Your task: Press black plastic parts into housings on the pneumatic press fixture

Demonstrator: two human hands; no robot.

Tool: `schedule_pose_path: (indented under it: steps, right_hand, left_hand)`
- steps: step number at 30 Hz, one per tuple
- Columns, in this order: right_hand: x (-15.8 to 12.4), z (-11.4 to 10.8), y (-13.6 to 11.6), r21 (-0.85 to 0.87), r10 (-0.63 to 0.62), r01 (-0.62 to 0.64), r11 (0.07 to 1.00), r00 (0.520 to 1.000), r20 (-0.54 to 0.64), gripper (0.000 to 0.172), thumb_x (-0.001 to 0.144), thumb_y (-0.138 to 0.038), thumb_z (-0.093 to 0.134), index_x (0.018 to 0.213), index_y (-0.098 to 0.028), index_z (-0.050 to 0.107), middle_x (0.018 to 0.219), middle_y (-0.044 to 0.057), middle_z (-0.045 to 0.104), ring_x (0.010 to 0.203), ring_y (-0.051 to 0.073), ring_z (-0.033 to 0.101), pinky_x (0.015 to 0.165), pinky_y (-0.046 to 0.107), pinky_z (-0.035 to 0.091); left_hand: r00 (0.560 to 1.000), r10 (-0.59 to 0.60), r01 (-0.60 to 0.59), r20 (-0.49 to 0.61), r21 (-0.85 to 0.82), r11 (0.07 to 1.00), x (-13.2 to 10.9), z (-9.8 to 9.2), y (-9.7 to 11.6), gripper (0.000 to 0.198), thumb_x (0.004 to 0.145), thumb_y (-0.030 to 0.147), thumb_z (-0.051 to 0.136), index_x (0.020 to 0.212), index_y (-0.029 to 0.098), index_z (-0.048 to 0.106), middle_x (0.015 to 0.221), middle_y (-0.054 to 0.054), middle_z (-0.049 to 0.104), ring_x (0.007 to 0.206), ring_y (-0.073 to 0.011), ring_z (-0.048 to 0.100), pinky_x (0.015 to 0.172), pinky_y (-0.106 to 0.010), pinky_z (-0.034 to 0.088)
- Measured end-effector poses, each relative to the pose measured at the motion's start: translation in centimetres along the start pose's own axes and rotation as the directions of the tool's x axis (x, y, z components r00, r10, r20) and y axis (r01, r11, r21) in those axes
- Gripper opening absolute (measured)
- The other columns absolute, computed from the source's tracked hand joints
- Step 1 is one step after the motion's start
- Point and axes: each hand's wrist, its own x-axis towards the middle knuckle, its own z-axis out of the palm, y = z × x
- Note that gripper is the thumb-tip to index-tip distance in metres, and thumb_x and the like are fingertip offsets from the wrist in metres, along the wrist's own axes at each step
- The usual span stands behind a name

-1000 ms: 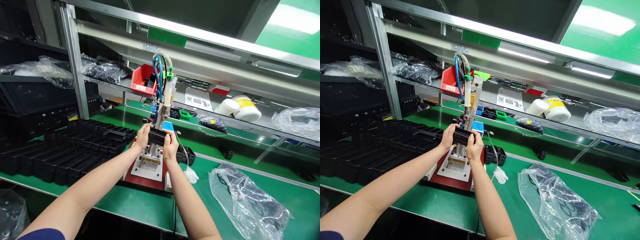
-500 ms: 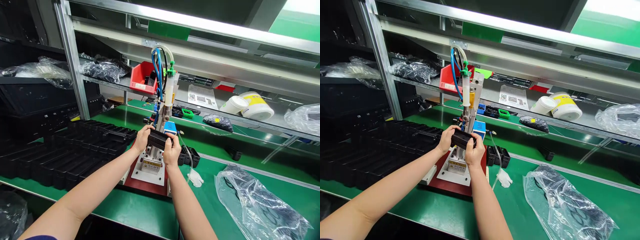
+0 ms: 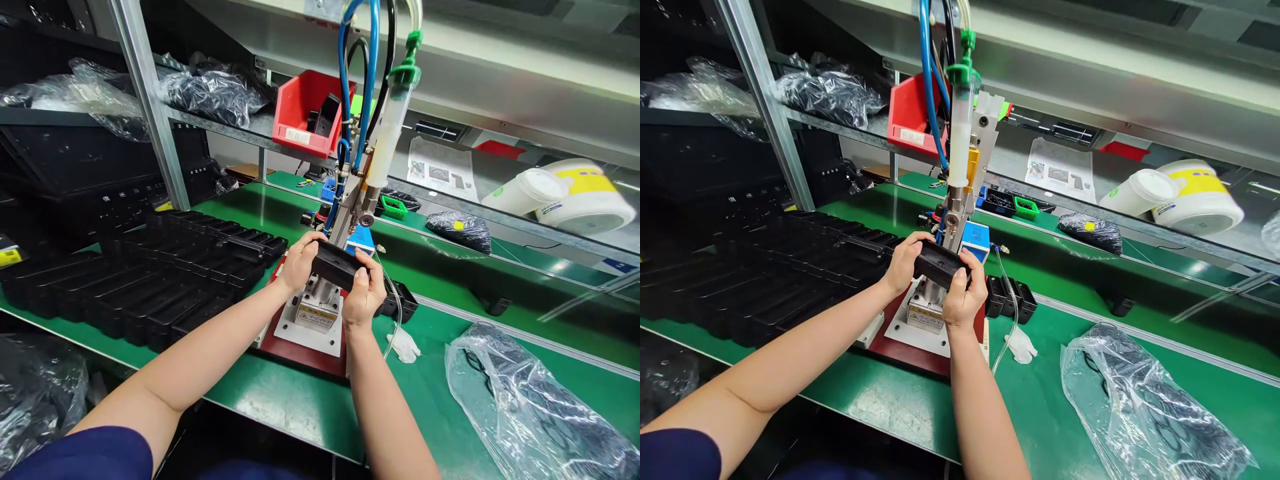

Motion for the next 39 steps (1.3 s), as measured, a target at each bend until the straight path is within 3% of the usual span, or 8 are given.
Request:
schedule_pose_path:
  steps: [5, 11, 19, 24, 27, 30, 33, 39]
  right_hand:
    - [1.1, -0.8, -0.5, -0.078, -0.079, 0.087, 0.993, 0.992, 0.098, 0.026, 0.092, -0.028, 0.044, 0.101, -0.017, 0.066, 0.126, 0.014, 0.062, 0.120, 0.025, 0.056, 0.104, 0.049, 0.041]
    - [2.0, -2.1, -0.9, -0.201, -0.076, 0.143, 0.969, 0.949, 0.307, 0.030, 0.092, -0.026, 0.041, 0.105, -0.019, 0.067, 0.105, 0.009, 0.069, 0.100, 0.021, 0.064, 0.090, 0.040, 0.050]
    - [2.1, -1.2, -0.3, -0.211, -0.146, 0.194, 0.958, 0.964, 0.222, 0.028, 0.094, -0.031, 0.043, 0.098, -0.018, 0.068, 0.096, 0.008, 0.070, 0.093, 0.021, 0.064, 0.086, 0.038, 0.050]
    - [3.4, -1.4, -2.0, -0.156, -0.246, 0.268, 0.951, 0.958, 0.149, 0.029, 0.096, -0.027, 0.040, 0.096, -0.018, 0.067, 0.093, 0.007, 0.068, 0.089, 0.020, 0.063, 0.082, 0.037, 0.049]
    - [2.6, -2.3, -3.9, -0.126, -0.255, 0.270, 0.955, 0.959, 0.121, 0.025, 0.094, -0.028, 0.043, 0.103, -0.019, 0.065, 0.096, 0.006, 0.066, 0.090, 0.020, 0.062, 0.081, 0.037, 0.049]
    - [-0.2, -3.6, -5.4, -0.107, -0.128, 0.141, 0.984, 0.985, 0.119, 0.026, 0.094, -0.031, 0.044, 0.109, -0.018, 0.062, 0.098, 0.007, 0.066, 0.089, 0.020, 0.063, 0.079, 0.035, 0.050]
    - [-3.5, -5.0, -6.0, -0.104, -0.024, 0.032, 0.994, 0.997, 0.080, 0.027, 0.094, -0.032, 0.041, 0.102, -0.018, 0.063, 0.092, 0.006, 0.066, 0.081, 0.019, 0.063, 0.071, 0.032, 0.049]
    - [-6.1, -6.9, -5.8, -0.057, -0.051, 0.050, 0.997, 0.998, -0.033, 0.034, 0.095, -0.034, 0.034, 0.100, -0.018, 0.064, 0.086, 0.005, 0.066, 0.076, 0.019, 0.063, 0.066, 0.032, 0.048]
  left_hand:
    - [0.999, -0.033, 0.035, 0.035, -0.063, 0.997, 0.1, -0.5, 0.5, 0.032, 0.087, 0.039, 0.036, 0.093, 0.018, 0.060, 0.087, -0.004, 0.059, 0.080, -0.0185, 0.052, 0.071, -0.029, 0.042]
    - [0.977, -0.072, 0.113, 0.202, -0.197, 0.974, 0.5, -1.2, 1.3, 0.041, 0.087, 0.047, 0.047, 0.115, 0.019, 0.057, 0.085, -0.002, 0.058, 0.073, -0.0158, 0.051, 0.069, -0.027, 0.043]
    - [0.999, 0.009, -0.004, 0.030, -0.167, 0.986, 0.5, -0.1, 0.6, 0.032, 0.085, 0.042, 0.048, 0.100, 0.017, 0.060, 0.092, -0.003, 0.061, 0.078, -0.0152, 0.053, 0.073, -0.027, 0.044]
    - [0.993, 0.097, -0.106, -0.063, -0.147, 0.983, 0.4, -0.3, 2.6, 0.031, 0.084, 0.039, 0.045, 0.101, 0.018, 0.060, 0.095, -0.005, 0.062, 0.086, -0.0186, 0.055, 0.080, -0.031, 0.044]
    - [0.984, 0.162, -0.168, -0.068, -0.090, 0.982, -1.5, -1.0, 4.0, 0.031, 0.086, 0.039, 0.043, 0.103, 0.018, 0.058, 0.099, -0.007, 0.062, 0.090, -0.0202, 0.057, 0.082, -0.033, 0.046]
    - [0.968, 0.242, -0.242, -0.068, -0.007, 0.970, -4.9, -1.8, 4.5, 0.032, 0.087, 0.040, 0.044, 0.108, 0.018, 0.055, 0.095, -0.007, 0.062, 0.082, -0.0190, 0.059, 0.076, -0.031, 0.048]
    - [0.938, 0.335, -0.330, -0.095, 0.057, 0.942, -8.4, -2.0, 4.6, 0.030, 0.088, 0.037, 0.048, 0.111, 0.020, 0.054, 0.089, -0.004, 0.063, 0.073, -0.0161, 0.060, 0.066, -0.027, 0.049]
    - [0.896, 0.428, -0.416, -0.114, 0.120, 0.902, -11.9, -0.7, 5.6, 0.032, 0.088, 0.036, 0.049, 0.114, 0.019, 0.052, 0.091, -0.005, 0.063, 0.076, -0.0159, 0.063, 0.067, -0.026, 0.051]
